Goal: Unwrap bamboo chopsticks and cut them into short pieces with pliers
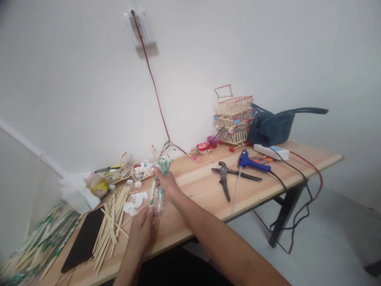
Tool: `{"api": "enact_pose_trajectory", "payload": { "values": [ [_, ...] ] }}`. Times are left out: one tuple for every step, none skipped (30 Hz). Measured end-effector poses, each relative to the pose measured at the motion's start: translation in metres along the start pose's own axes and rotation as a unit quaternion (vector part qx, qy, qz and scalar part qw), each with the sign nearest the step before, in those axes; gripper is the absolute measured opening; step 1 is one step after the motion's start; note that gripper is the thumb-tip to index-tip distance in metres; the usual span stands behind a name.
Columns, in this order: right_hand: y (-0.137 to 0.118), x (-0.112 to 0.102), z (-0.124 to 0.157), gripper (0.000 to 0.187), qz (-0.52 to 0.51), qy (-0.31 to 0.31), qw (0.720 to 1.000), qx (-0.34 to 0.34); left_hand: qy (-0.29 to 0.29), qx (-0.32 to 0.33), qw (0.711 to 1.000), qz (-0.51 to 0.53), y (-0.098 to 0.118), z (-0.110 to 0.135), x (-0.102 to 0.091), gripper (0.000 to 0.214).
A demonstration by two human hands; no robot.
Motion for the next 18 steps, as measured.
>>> {"api": "enact_pose_trajectory", "payload": {
  "values": [
    [0.004, 0.003, 0.003, 0.047, 0.011, -0.013, 1.000, 0.009, 0.009, 0.007, 1.000, -0.007, 0.002, -0.004, 0.001, 0.044],
    [0.007, 0.006, 0.006, 0.047, 0.026, -0.031, 0.999, 0.018, 0.020, 0.013, 1.000, -0.009, 0.003, -0.008, 0.002, 0.042],
    [0.011, 0.010, 0.009, 0.048, 0.043, -0.054, 0.997, 0.026, 0.034, 0.020, 0.999, -0.007, 0.005, -0.013, 0.003, 0.041],
    [0.014, 0.013, 0.012, 0.048, 0.059, -0.080, 0.995, 0.033, 0.049, 0.025, 0.998, -0.004, 0.006, -0.018, 0.003, 0.041],
    [0.016, 0.015, 0.014, 0.049, 0.073, -0.103, 0.991, 0.038, 0.061, 0.028, 0.998, 0.003, 0.007, -0.022, 0.003, 0.041],
    [0.017, 0.016, 0.015, 0.050, 0.081, -0.121, 0.989, 0.040, 0.063, 0.027, 0.998, 0.014, 0.007, -0.026, 0.003, 0.041],
    [0.017, 0.016, 0.016, 0.051, 0.084, -0.132, 0.987, 0.040, 0.049, 0.020, 0.998, 0.028, 0.007, -0.030, 0.002, 0.043],
    [0.016, 0.015, 0.016, 0.051, 0.084, -0.137, 0.986, 0.038, 0.023, 0.009, 0.999, 0.042, 0.006, -0.032, 0.001, 0.044],
    [0.015, 0.014, 0.016, 0.051, 0.083, -0.139, 0.986, 0.034, 0.000, -0.005, 0.999, 0.052, 0.005, -0.035, -0.003, 0.045],
    [0.014, 0.012, 0.015, 0.050, 0.086, -0.141, 0.986, 0.030, -0.009, -0.020, 0.998, 0.060, 0.005, -0.037, -0.009, 0.046],
    [0.011, 0.011, 0.015, 0.049, 0.091, -0.148, 0.984, 0.026, 0.000, -0.035, 0.997, 0.070, 0.005, -0.040, -0.017, 0.047],
    [0.009, 0.010, 0.016, 0.049, 0.098, -0.164, 0.981, 0.023, 0.024, -0.045, 0.995, 0.084, 0.005, -0.043, -0.028, 0.049],
    [0.007, 0.011, 0.017, 0.049, 0.107, -0.191, 0.975, 0.023, 0.058, -0.054, 0.991, 0.111, 0.006, -0.046, -0.038, 0.053],
    [0.005, 0.013, 0.020, 0.050, 0.119, -0.229, 0.966, 0.025, 0.077, -0.059, 0.984, 0.148, 0.008, -0.050, -0.048, 0.056],
    [0.003, 0.015, 0.024, 0.051, 0.130, -0.275, 0.952, 0.030, 0.081, -0.066, 0.977, 0.187, 0.010, -0.055, -0.055, 0.058],
    [0.002, 0.017, 0.028, 0.051, 0.141, -0.325, 0.935, 0.039, 0.074, -0.074, 0.970, 0.220, 0.011, -0.059, -0.060, 0.056],
    [0.001, 0.020, 0.032, 0.050, 0.151, -0.370, 0.915, 0.049, 0.062, -0.081, 0.965, 0.242, 0.013, -0.063, -0.062, 0.053],
    [0.000, 0.021, 0.036, 0.049, 0.161, -0.406, 0.897, 0.063, 0.052, -0.087, 0.962, 0.253, 0.015, -0.067, -0.063, 0.049]
  ]
}}
Point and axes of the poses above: each hand's wrist, its own z-axis away from the middle knuckle, its own x-axis out of the palm, y = z × x, the point moved 3 cm from there along -z, towards the middle knuckle, and after that the axes turned 5 degrees about z, right-handed, at the moved point
